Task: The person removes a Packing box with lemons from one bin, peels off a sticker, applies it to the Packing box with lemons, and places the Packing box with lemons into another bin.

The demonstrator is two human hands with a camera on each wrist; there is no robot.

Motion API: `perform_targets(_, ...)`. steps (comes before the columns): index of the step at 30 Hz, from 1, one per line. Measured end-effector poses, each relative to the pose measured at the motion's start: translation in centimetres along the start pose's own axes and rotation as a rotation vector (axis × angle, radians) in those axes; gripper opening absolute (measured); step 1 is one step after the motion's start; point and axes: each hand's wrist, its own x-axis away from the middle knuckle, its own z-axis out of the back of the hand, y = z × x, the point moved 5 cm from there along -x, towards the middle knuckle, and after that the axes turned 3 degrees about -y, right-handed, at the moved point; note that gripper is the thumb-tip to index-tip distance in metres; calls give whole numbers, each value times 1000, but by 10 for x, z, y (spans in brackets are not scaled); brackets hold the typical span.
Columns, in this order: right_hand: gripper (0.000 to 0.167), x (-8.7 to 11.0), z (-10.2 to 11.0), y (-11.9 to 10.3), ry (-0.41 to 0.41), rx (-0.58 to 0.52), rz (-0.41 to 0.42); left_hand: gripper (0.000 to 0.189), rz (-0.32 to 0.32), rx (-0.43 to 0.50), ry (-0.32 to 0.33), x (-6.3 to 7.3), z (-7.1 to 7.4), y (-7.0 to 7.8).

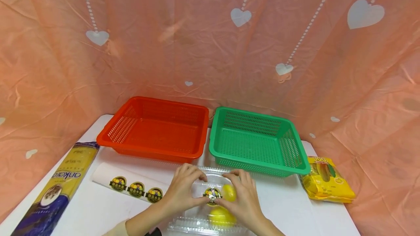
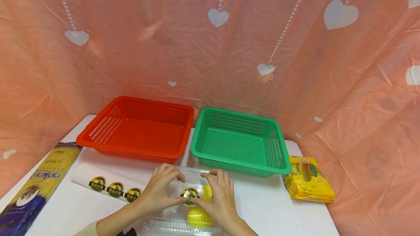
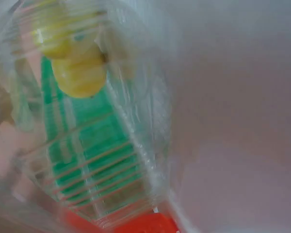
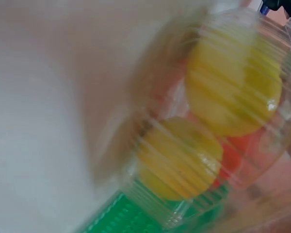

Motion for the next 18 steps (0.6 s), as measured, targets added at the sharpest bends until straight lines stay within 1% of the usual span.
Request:
perform_targets(2,74,2,-2,4,-20,4,-25,54,10,2,2,1,-1,-1)
perform_targets(6,85,2,-5,11,-96,-11,-61,73,82,27,-37,2,-2,-6)
perform_targets(8,89,1,-6,14,-124,7,-78,79,114,25,-60,1,-3,-8)
perform_targets(11,93,-1,-7,18,-135,27,-120,83,141,8,-81,-1,-4,-9)
perform_targets(14,90,-3,-9,21,-119,29,-160,83,175,14,-82,-4,-5,-11)
perform_targets(18,78,-6,-9,25,-82,-3,-194,81,213,46,-69,-7,-6,-13)
